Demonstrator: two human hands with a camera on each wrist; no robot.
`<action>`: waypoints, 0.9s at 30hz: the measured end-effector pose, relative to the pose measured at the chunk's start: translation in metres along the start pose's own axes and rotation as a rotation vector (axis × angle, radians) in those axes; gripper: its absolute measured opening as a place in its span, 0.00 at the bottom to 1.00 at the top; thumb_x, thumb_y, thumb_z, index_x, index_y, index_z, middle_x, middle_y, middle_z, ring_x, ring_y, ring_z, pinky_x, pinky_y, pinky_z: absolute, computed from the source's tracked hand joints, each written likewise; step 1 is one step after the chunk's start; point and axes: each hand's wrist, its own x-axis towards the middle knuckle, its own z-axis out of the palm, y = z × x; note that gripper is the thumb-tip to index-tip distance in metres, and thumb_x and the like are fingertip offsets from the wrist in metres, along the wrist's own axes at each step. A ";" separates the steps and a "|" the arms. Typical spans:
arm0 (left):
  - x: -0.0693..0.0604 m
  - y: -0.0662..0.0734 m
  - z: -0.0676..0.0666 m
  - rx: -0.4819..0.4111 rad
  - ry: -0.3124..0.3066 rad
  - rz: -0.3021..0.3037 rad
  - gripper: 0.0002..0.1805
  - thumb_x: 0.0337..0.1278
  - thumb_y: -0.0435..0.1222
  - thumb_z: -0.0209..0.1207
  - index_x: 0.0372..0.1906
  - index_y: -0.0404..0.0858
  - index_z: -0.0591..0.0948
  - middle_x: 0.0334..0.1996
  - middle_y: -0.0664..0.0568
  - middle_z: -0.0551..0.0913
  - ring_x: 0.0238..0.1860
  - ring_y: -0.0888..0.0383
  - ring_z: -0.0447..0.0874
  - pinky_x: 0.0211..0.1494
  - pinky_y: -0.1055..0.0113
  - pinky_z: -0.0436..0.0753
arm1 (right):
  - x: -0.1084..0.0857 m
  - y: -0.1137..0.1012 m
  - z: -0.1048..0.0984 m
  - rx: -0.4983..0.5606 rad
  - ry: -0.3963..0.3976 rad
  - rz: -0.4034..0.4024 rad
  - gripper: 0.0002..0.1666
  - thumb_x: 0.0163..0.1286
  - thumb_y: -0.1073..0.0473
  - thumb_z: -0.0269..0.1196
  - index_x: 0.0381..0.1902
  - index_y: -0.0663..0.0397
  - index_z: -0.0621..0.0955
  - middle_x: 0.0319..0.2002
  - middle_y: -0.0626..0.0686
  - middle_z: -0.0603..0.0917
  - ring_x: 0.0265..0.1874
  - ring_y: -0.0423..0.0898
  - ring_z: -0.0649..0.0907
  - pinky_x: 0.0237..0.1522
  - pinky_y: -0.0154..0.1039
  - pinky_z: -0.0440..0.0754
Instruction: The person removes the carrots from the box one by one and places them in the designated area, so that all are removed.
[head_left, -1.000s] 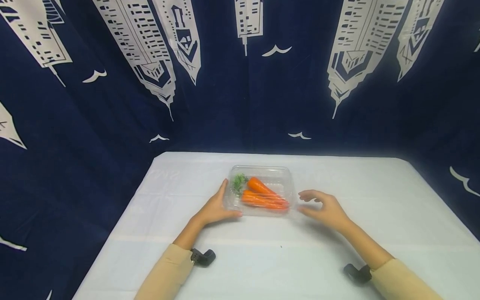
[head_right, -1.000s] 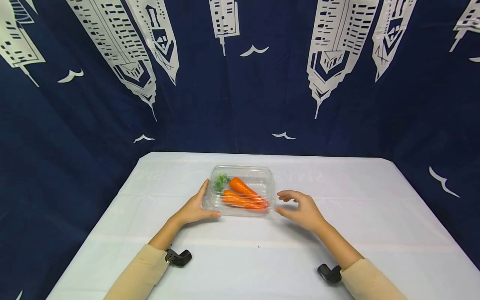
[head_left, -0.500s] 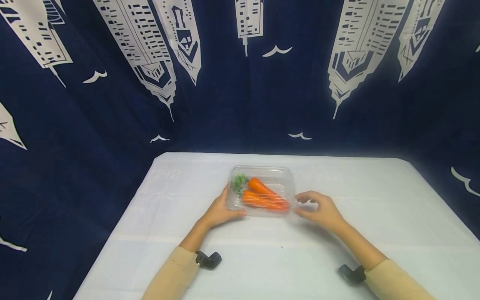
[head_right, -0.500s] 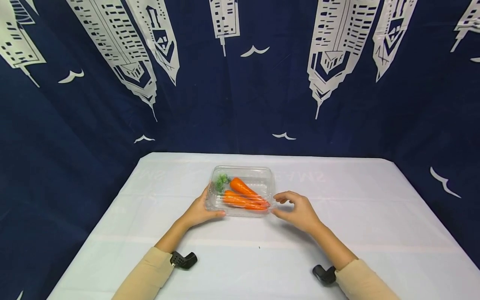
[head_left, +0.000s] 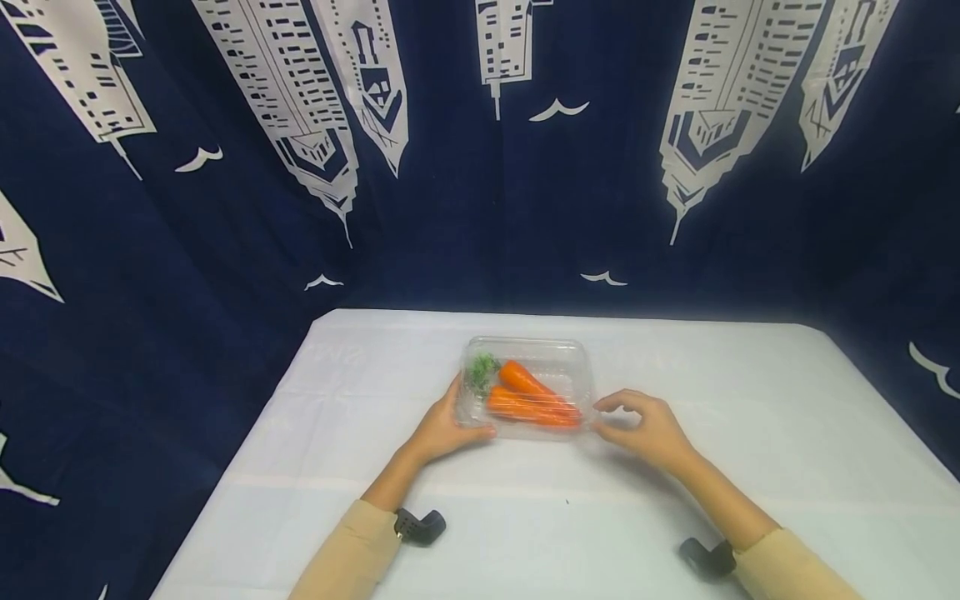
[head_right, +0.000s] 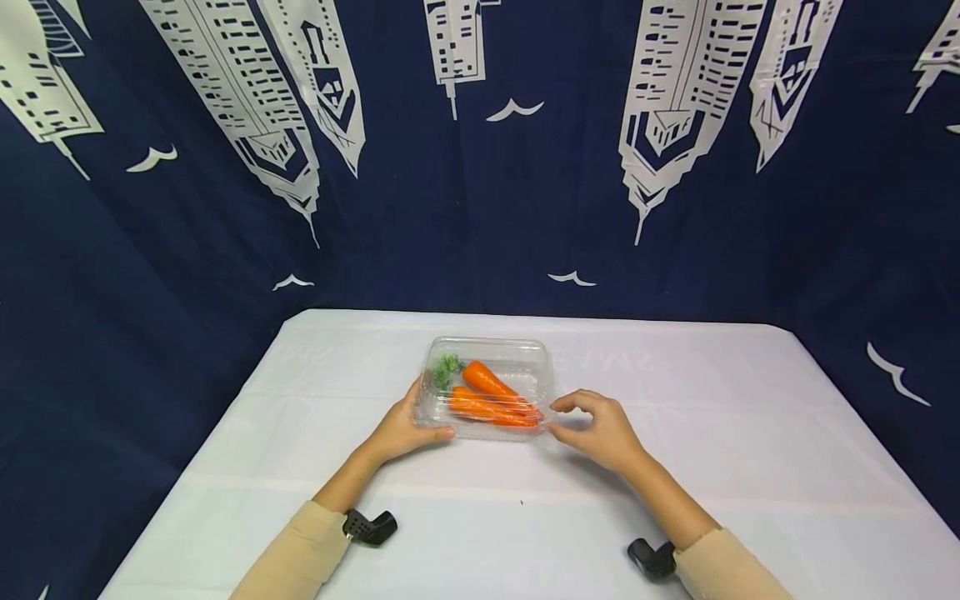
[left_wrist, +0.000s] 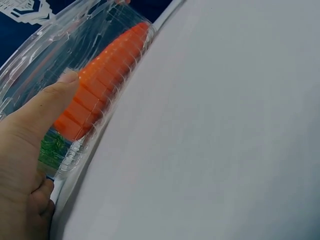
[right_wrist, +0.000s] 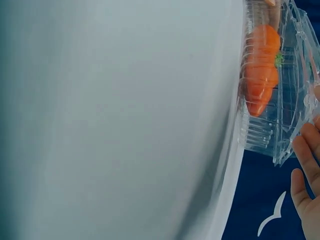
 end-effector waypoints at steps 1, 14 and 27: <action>0.000 0.000 0.000 0.000 0.001 0.000 0.65 0.39 0.54 0.75 0.79 0.44 0.48 0.72 0.38 0.60 0.69 0.39 0.62 0.67 0.41 0.65 | 0.000 0.000 0.000 0.000 0.000 0.000 0.12 0.55 0.60 0.74 0.39 0.50 0.87 0.39 0.46 0.87 0.45 0.52 0.83 0.50 0.60 0.78; -0.002 -0.001 0.000 0.043 -0.015 -0.019 0.64 0.41 0.57 0.73 0.79 0.43 0.47 0.73 0.38 0.57 0.70 0.38 0.60 0.68 0.42 0.64 | 0.016 -0.009 -0.015 -0.022 0.028 0.005 0.12 0.59 0.57 0.72 0.40 0.55 0.87 0.39 0.49 0.88 0.42 0.50 0.83 0.48 0.57 0.79; -0.001 -0.001 0.000 0.073 -0.026 -0.021 0.66 0.40 0.60 0.71 0.78 0.40 0.46 0.74 0.38 0.55 0.71 0.39 0.58 0.69 0.42 0.63 | 0.044 -0.024 -0.038 -0.029 0.014 0.045 0.15 0.65 0.52 0.68 0.43 0.56 0.86 0.42 0.55 0.87 0.46 0.54 0.81 0.51 0.55 0.77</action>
